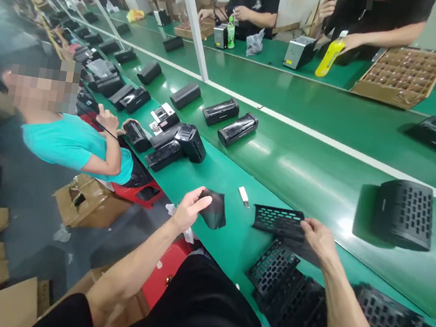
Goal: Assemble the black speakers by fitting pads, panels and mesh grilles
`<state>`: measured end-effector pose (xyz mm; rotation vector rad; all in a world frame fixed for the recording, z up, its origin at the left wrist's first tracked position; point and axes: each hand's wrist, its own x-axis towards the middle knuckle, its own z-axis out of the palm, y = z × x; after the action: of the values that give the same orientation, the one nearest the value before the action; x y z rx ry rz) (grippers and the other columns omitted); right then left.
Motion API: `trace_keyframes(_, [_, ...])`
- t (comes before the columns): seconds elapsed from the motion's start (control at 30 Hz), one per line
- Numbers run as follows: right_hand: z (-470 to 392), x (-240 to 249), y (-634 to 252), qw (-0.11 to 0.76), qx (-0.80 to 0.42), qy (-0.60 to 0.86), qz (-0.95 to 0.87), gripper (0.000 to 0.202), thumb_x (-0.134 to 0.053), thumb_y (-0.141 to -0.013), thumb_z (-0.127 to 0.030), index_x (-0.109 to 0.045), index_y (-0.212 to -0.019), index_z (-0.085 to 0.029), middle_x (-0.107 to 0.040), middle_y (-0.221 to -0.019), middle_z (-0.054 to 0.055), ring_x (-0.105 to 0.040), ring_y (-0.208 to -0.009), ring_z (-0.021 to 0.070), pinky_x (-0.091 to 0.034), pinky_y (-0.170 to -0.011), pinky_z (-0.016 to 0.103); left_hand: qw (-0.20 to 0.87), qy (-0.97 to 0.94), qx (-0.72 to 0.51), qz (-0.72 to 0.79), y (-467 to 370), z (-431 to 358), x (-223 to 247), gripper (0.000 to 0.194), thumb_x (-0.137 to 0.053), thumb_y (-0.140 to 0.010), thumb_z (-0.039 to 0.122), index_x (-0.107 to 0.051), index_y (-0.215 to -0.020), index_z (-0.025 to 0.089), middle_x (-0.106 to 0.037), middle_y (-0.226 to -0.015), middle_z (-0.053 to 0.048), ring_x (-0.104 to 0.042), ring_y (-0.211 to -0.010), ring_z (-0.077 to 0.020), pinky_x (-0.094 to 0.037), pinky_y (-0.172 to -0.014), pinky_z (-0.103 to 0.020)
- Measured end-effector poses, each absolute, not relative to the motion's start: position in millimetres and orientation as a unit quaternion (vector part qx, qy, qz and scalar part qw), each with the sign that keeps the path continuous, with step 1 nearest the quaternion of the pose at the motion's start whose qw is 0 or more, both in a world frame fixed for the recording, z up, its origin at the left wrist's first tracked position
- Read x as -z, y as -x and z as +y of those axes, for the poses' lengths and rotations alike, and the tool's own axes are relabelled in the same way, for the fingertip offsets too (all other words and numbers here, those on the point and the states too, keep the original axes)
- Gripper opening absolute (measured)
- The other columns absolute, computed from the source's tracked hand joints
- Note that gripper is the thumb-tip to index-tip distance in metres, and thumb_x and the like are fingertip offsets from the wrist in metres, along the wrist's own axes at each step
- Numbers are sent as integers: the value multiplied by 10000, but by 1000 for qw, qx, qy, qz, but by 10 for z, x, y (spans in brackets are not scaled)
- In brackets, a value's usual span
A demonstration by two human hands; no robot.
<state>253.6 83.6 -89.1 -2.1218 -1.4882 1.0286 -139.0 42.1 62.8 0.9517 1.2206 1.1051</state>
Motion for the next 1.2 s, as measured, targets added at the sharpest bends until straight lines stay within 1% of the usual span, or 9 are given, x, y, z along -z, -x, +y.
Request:
trace_keyframes(0.13, [933,1086,-2317,180,-376,776,-474,235,-643,-974,-379,-748,-1018,-173,-748,-926,66,-697,-850,247,-560,-767,372,618,-375,-499,477,1291,780,-714,411,-848,-783,516,-675,-860,151,-693,-774,-24,-616,-729,-155,-494,-725,-281])
trace_keyframes(0.23, [940,1242,-1872,188,-418,765,-453,393,-703,-1011,-419,-662,-1323,-184,-668,-1335,94,-692,-1118,277,-605,-934,464,649,-367,-490,452,1326,1005,-795,387,-842,-788,499,-673,-856,158,-712,-784,-37,-650,-747,-177,-513,-727,-297])
trace_keyframes(0.3, [873,1320,-1608,183,-441,765,-432,425,-706,-1013,-415,-638,-1370,-193,-637,-1396,100,-678,-1167,288,-600,-963,489,666,-360,-481,443,1386,1124,-812,375,-839,-787,488,-668,-854,161,-723,-791,-46,-667,-753,-189,-519,-717,-302])
trace_keyframes(0.53, [394,1139,-1617,141,-448,812,-348,356,-738,-928,-486,-716,-1110,-181,-764,-1026,108,-743,-952,297,-606,-849,441,761,-257,-391,449,1328,1175,-492,378,-871,-698,427,-652,-852,160,-724,-803,-51,-663,-752,-184,-521,-743,-307])
trace_keyframes(0.63, [307,846,-1590,222,-443,804,-327,568,-686,-879,-673,-684,-1213,-214,-771,-1140,143,-731,-1093,327,-575,-937,444,829,-194,-310,424,1070,1081,-261,373,-874,-651,383,-646,-842,159,-705,-786,-58,-650,-728,-178,-514,-730,-311])
trace_keyframes(0.8, [306,501,-1238,352,-743,553,-132,875,-372,-848,-958,-723,-1228,-252,-789,-1148,152,-759,-1066,347,-618,-820,484,864,-140,-239,421,786,1023,93,367,-857,-658,351,-587,-840,181,-671,-783,-28,-638,-702,-147,-491,-666,-269])
trace_keyframes(0.87, [280,497,-1185,354,-770,526,-71,744,-624,-785,-890,-746,-1154,-256,-800,-1087,129,-770,-947,334,-624,-708,459,848,-167,-232,445,810,1031,216,407,-874,-649,382,-584,-850,179,-658,-775,-14,-621,-678,-134,-481,-641,-256])
trace_keyframes(0.97, [216,567,-1230,407,-714,566,-64,575,-969,-605,-562,-736,-1042,-269,-796,-959,38,-731,-743,227,-595,-617,343,822,-227,-218,474,919,1027,356,466,-886,-658,461,-589,-877,176,-665,-796,-16,-626,-682,-143,-505,-647,-275])
trace_keyframes(1.2, [163,643,-1323,397,-635,654,-111,563,-964,-549,-643,-633,-757,-237,-708,-693,-2,-642,-587,184,-571,-590,326,731,-393,-180,528,1040,986,497,394,-735,-851,551,-612,-908,181,-670,-786,-25,-621,-671,-171,-542,-644,-320])
